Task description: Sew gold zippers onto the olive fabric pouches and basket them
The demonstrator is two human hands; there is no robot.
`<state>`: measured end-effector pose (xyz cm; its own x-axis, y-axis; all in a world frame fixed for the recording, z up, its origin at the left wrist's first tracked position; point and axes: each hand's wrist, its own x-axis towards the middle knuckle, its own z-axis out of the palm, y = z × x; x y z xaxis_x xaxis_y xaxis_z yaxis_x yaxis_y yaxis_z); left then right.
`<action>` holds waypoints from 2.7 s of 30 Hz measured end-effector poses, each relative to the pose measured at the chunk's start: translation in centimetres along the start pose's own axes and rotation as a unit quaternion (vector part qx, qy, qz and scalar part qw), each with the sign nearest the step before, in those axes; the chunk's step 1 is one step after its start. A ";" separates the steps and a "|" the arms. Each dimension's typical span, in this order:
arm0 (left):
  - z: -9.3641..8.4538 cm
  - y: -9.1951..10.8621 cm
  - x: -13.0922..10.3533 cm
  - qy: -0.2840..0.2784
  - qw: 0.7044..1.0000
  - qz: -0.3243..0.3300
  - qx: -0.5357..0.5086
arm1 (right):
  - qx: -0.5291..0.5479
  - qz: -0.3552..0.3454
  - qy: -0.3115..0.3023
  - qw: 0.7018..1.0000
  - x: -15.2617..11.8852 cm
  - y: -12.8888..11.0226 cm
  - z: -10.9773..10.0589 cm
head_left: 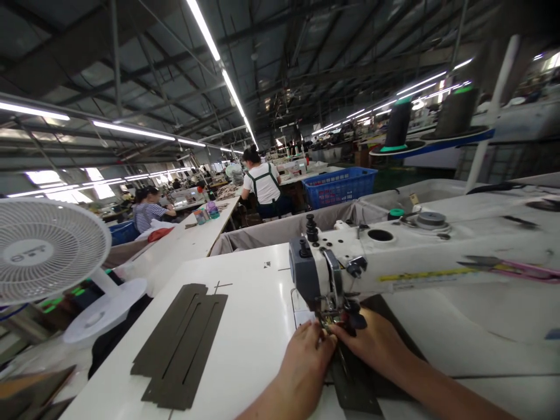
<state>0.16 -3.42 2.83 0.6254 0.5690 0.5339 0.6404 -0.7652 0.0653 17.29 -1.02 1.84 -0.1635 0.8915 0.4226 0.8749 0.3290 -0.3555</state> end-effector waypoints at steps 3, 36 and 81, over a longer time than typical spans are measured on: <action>0.1 -0.1 0.0 0.006 0.999 0.012 0.034 | -0.008 0.007 -0.013 1.000 0.0 -0.3 -0.3; -0.7 1.3 -0.5 0.004 1.000 0.011 -0.018 | -0.065 -0.309 0.054 0.947 -5.1 -1.9 -3.6; 0.6 -1.7 0.4 0.019 0.998 -0.010 -0.066 | -0.035 -0.271 0.139 0.952 -1.3 -0.2 -0.4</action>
<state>-0.41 -1.68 2.46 0.5951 0.5741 0.5624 0.5858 -0.7889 0.1855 17.50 -2.40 1.70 -0.4812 0.4762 0.7360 0.7260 0.6870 0.0302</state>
